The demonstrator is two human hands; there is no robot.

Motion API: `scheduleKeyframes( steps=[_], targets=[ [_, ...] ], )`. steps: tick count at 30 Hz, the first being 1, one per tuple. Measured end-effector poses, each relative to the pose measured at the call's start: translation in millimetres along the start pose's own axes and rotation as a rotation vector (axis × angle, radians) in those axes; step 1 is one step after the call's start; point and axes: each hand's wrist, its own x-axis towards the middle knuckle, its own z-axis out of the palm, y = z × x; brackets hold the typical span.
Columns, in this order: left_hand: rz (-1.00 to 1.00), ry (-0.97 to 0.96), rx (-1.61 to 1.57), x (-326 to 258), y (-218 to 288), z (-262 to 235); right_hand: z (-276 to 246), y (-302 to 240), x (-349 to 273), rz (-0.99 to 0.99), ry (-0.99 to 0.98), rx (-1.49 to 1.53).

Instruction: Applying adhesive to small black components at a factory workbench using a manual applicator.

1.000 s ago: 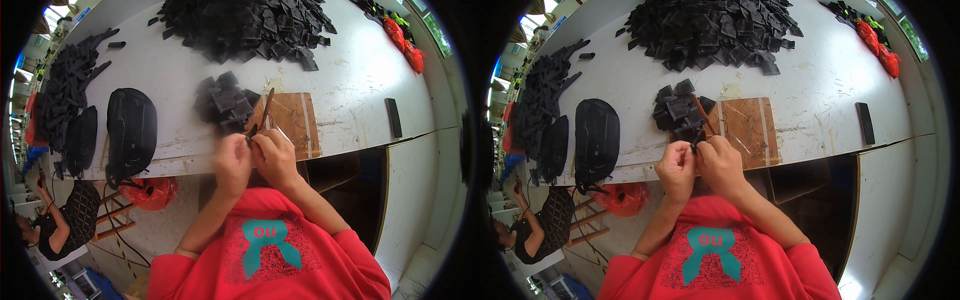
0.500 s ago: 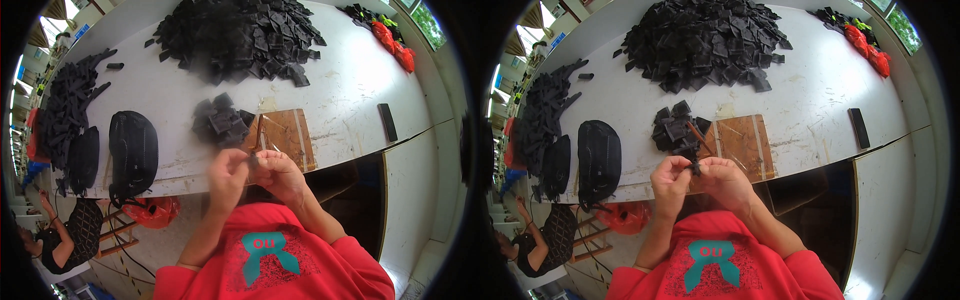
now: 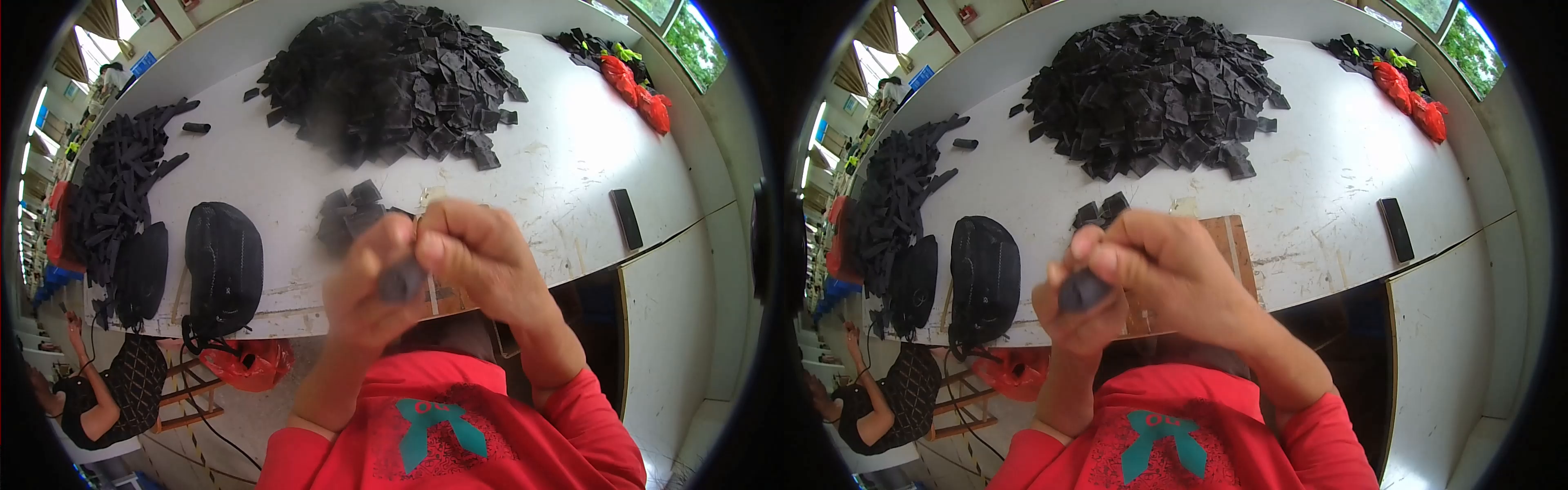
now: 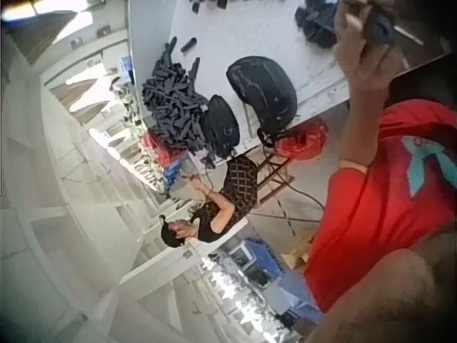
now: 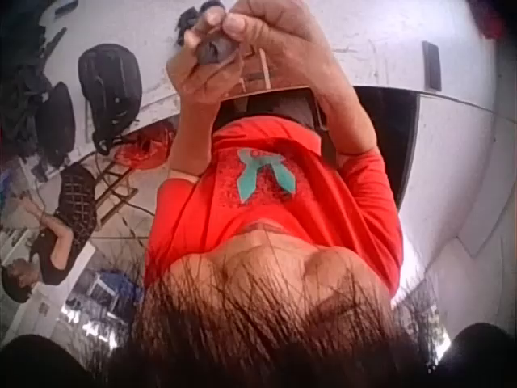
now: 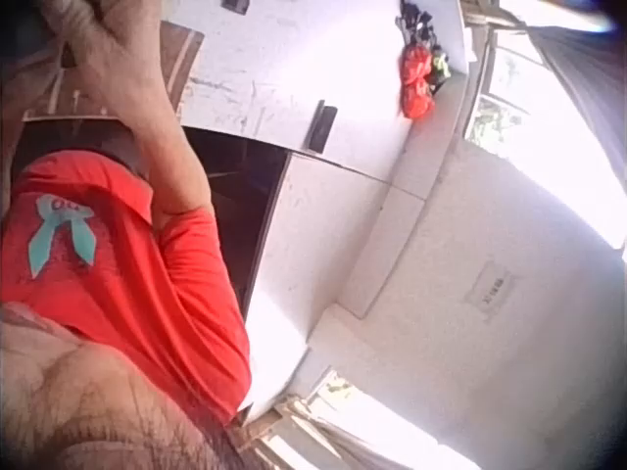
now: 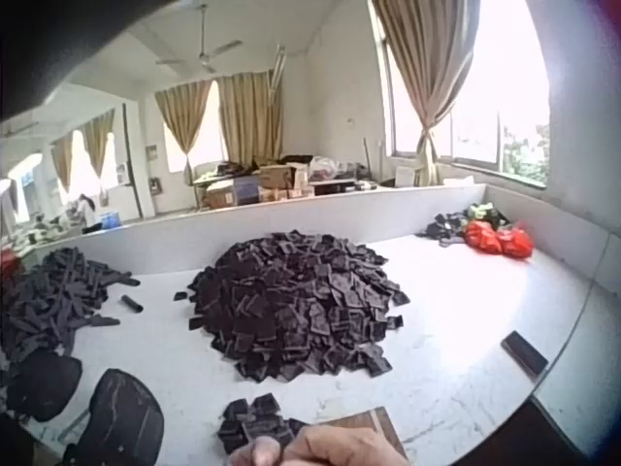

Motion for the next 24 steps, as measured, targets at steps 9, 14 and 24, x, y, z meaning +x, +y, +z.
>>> scheduleKeyframes(
  steps=[9, 14, 24],
  targets=[
    [0.071, 0.331, 0.358, -9, -1, -53, -27, 84, 19, 0.175, -0.097, 0.481],
    [0.084, 0.381, 0.318, -4, -4, -40, -37, 71, 26, 0.072, -0.205, 0.234],
    [0.607, 0.321, 1.928, 16, 10, -20, -20, 64, 9, -0.263, 0.302, -0.288]
  ],
)
